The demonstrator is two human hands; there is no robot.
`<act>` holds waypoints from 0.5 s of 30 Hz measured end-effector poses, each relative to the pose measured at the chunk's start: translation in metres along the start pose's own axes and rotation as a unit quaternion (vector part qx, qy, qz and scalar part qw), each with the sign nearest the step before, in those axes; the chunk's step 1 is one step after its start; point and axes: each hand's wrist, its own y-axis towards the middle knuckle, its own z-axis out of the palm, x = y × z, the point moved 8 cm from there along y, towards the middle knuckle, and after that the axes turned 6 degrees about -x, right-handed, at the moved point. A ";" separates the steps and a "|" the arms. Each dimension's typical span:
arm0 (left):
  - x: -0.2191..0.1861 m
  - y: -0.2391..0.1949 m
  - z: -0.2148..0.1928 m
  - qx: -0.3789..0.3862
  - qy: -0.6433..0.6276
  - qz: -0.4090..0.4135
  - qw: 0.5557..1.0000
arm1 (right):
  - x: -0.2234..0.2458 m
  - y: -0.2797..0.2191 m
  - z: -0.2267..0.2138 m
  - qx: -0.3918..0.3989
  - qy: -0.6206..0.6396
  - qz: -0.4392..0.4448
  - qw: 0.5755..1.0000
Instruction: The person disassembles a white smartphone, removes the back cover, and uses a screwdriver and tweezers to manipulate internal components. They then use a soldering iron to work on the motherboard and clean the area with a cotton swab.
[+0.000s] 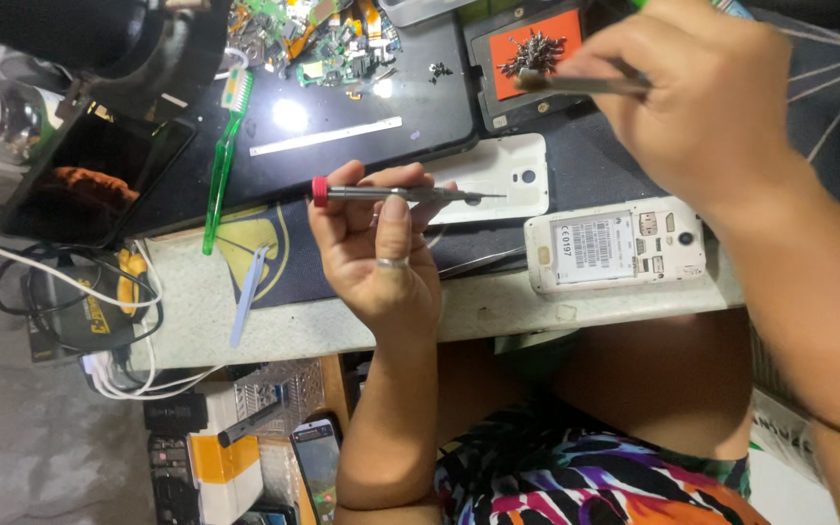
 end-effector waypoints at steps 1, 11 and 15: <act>-0.008 -0.002 0.006 0.018 0.052 0.056 0.997 | -0.001 -0.002 -0.002 0.018 0.031 0.010 0.999; -0.026 -0.039 0.055 0.240 0.293 0.306 0.873 | -0.007 -0.033 0.039 0.435 0.108 0.152 0.881; -0.019 -0.040 0.055 0.259 0.304 0.296 0.868 | -0.007 -0.036 0.041 0.466 0.077 0.163 0.866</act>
